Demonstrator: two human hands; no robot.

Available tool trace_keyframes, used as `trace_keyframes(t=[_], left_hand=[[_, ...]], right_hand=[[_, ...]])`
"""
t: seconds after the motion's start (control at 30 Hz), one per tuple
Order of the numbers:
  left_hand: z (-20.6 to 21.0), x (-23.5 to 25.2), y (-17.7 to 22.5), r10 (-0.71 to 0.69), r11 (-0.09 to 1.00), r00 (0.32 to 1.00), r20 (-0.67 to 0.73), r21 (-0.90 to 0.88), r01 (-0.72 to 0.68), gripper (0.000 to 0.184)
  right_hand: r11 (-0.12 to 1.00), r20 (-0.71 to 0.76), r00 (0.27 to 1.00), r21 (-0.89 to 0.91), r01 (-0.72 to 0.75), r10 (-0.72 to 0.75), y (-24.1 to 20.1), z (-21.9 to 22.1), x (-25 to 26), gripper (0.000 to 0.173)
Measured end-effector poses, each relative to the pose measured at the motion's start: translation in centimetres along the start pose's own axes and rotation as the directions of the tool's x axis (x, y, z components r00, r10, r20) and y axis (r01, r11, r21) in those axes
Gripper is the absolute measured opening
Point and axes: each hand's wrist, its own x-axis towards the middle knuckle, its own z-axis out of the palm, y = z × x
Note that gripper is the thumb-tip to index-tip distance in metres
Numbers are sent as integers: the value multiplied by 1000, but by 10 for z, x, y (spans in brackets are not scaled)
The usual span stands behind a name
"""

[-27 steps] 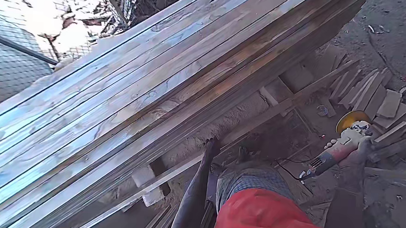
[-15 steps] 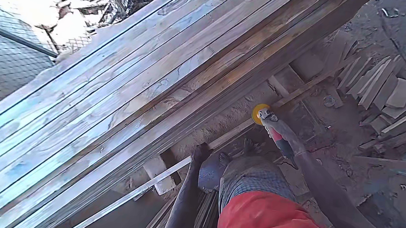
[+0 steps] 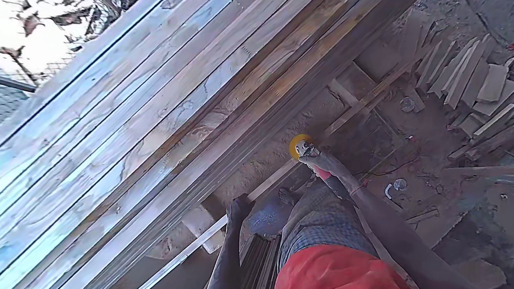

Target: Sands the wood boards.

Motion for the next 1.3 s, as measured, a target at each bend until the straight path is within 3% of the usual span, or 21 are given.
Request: trace_keyframes(t=[0.13,0.3,0.43,0.53,0.63,0.77,0.9,1.0,1.07,1.17,1.3], left_hand=[[-5,3,26,-22,1000,1000,9,-4,22,53],[-23,22,118,2,999,1000,-25,-47,-3,62],[-26,31,166,-5,1000,997,-73,-30,3,60],[-27,31,172,-32,999,995,-93,-19,31,59],[-27,30,172,-58,998,995,-84,-7,58,59],[-24,34,171,-65,998,995,-78,-7,64,59],[-28,33,174,-63,998,995,-83,-11,62,60],[-25,33,167,-21,1000,994,-103,-5,21,60],[-16,34,150,15,1000,995,-101,-11,-16,59],[-7,32,112,12,1000,996,-90,-8,-12,56],[-5,18,63,-87,994,996,-17,63,88,54]], right_hand=[[971,-142,989,238,-11,46,21,-103,4,70],[878,-284,952,477,40,111,18,-241,9,56],[825,-388,899,563,57,203,39,-352,59,69],[802,-480,848,586,118,226,37,-394,64,72],[820,-447,867,566,85,219,38,-387,66,75],[920,-246,962,391,-12,117,25,-310,49,69],[999,-23,999,7,-44,44,-3,-195,23,65],[942,98,994,-328,70,-39,-22,-124,20,77],[915,138,989,-390,103,-53,-28,-101,15,82],[949,89,994,-301,90,-66,-21,-122,21,78],[994,-77,997,113,6,3,8,-210,24,66]])
